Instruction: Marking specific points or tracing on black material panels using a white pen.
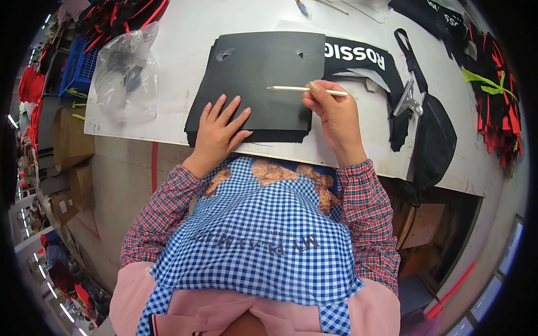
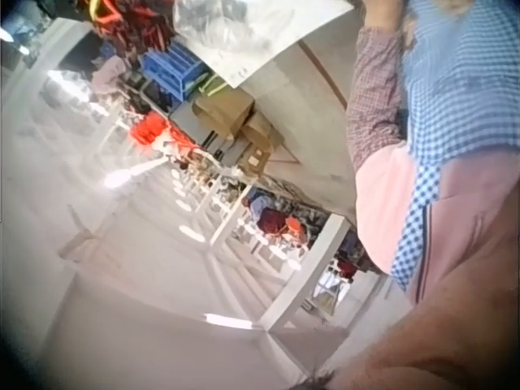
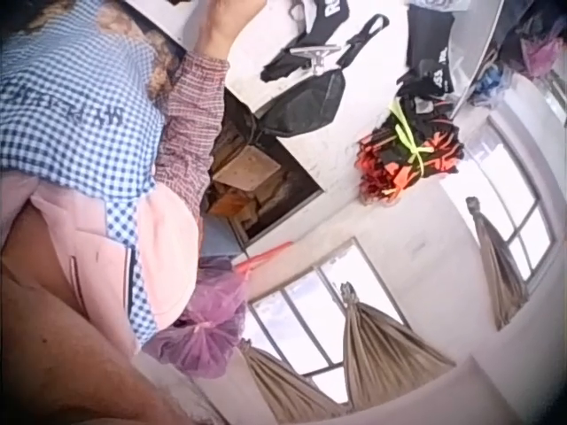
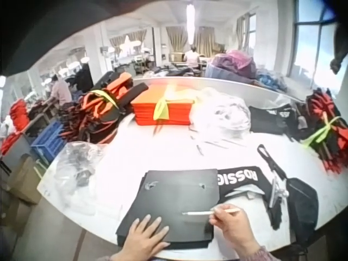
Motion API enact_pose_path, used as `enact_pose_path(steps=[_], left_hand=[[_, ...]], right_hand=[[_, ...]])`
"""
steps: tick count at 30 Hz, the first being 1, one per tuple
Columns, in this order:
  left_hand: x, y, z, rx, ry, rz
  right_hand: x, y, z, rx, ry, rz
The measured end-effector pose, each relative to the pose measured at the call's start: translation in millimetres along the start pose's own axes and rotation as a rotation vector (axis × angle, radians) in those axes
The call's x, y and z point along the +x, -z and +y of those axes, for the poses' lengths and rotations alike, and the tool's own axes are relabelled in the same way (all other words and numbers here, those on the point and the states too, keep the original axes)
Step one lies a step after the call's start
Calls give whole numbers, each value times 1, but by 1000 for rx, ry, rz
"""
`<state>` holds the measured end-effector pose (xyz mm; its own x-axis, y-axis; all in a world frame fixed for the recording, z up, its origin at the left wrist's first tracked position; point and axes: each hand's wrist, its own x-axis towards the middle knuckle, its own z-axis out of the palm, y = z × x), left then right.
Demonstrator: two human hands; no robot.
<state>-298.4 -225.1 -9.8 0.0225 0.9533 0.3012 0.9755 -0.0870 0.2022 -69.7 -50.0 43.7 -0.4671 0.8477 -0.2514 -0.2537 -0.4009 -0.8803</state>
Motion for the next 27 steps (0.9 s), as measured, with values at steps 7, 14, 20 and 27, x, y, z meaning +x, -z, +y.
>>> enact_pose_path(steps=[7, 14, 20, 27], left_hand=[[0, 2, 3, -11, 6, 15], [-4, 1, 2, 16, 30, 23], [-5, 0, 4, -15, 38, 23], [-9, -2, 6, -19, 64, 48]], right_hand=[[8, 2, 11, 186, -12, 80], [6, 11, 19, -1055, 223, 234], [6, 12, 23, -1201, 187, 148], [8, 10, 21, -1147, 221, 89]])
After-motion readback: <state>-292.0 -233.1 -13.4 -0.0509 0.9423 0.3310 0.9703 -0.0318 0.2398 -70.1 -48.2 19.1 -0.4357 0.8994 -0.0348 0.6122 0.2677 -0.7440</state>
